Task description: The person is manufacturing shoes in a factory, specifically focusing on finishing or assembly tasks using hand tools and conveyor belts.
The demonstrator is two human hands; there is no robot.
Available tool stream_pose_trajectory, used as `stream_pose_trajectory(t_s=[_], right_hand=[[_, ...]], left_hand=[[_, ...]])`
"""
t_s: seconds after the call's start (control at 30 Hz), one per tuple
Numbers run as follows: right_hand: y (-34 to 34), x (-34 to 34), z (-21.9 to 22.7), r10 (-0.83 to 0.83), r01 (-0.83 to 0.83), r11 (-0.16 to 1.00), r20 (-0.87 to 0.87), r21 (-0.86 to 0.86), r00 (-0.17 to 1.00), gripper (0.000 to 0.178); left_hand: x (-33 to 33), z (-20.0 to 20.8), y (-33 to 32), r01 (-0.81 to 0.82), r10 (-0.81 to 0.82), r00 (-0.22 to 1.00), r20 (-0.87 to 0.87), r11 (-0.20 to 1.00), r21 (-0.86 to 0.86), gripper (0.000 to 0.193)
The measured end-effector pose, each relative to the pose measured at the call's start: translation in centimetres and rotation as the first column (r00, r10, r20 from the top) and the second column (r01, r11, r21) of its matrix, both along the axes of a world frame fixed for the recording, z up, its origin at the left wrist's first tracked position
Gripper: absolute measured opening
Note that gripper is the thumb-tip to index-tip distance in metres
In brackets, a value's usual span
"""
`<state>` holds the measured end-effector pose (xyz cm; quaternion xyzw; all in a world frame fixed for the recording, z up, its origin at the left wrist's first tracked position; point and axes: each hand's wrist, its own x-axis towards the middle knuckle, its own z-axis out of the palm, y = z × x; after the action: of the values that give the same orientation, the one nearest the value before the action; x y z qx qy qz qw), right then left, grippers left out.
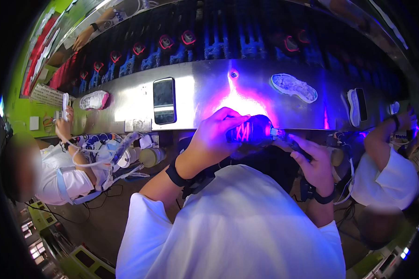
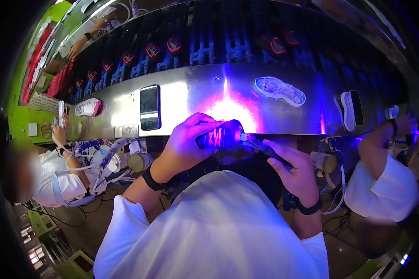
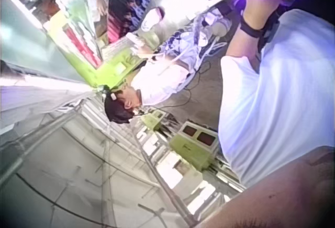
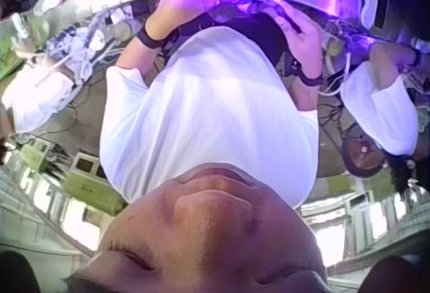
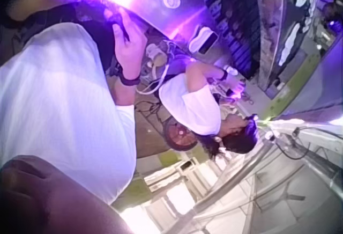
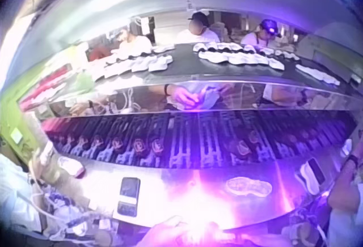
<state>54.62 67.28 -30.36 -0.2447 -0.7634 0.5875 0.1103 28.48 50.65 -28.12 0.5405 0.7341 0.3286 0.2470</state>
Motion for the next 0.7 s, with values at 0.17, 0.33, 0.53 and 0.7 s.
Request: stream_pose_trajectory(t_s=[0.17, 0.33, 0.53, 0.7], right_hand=[[-0.5, -0.7, -1.9, -0.042, 0.033, 0.969, -0.029, -0.245, 0.999, 0.043], [-0.8, -1.4, -2.9, -0.064, 0.049, 0.859, -0.013, -0.51, 0.998, 0.05], [-0.1, -3.0, -2.3, -0.097, 0.073, 0.9, -0.035, -0.43, 0.995, 0.05], [0.7, -3.1, -2.4, 0.037, -0.063, 0.891, -0.066, -0.451, 0.997, 0.048]], left_hand=[[-0.6, -0.6, -0.8, 0.033, -0.029, 0.965, 0.26, 0.999, -0.009, 0.073], [0.3, -1.3, -2.0, -0.013, 0.097, 0.853, 0.512, 0.986, -0.165, 0.08], [0.7, -1.6, -2.6, -0.035, 0.215, 0.679, 0.702, 0.965, -0.261, 0.083], [0.3, -1.2, -2.3, -0.01, 0.245, 0.631, 0.736, 0.951, -0.308, 0.079]])
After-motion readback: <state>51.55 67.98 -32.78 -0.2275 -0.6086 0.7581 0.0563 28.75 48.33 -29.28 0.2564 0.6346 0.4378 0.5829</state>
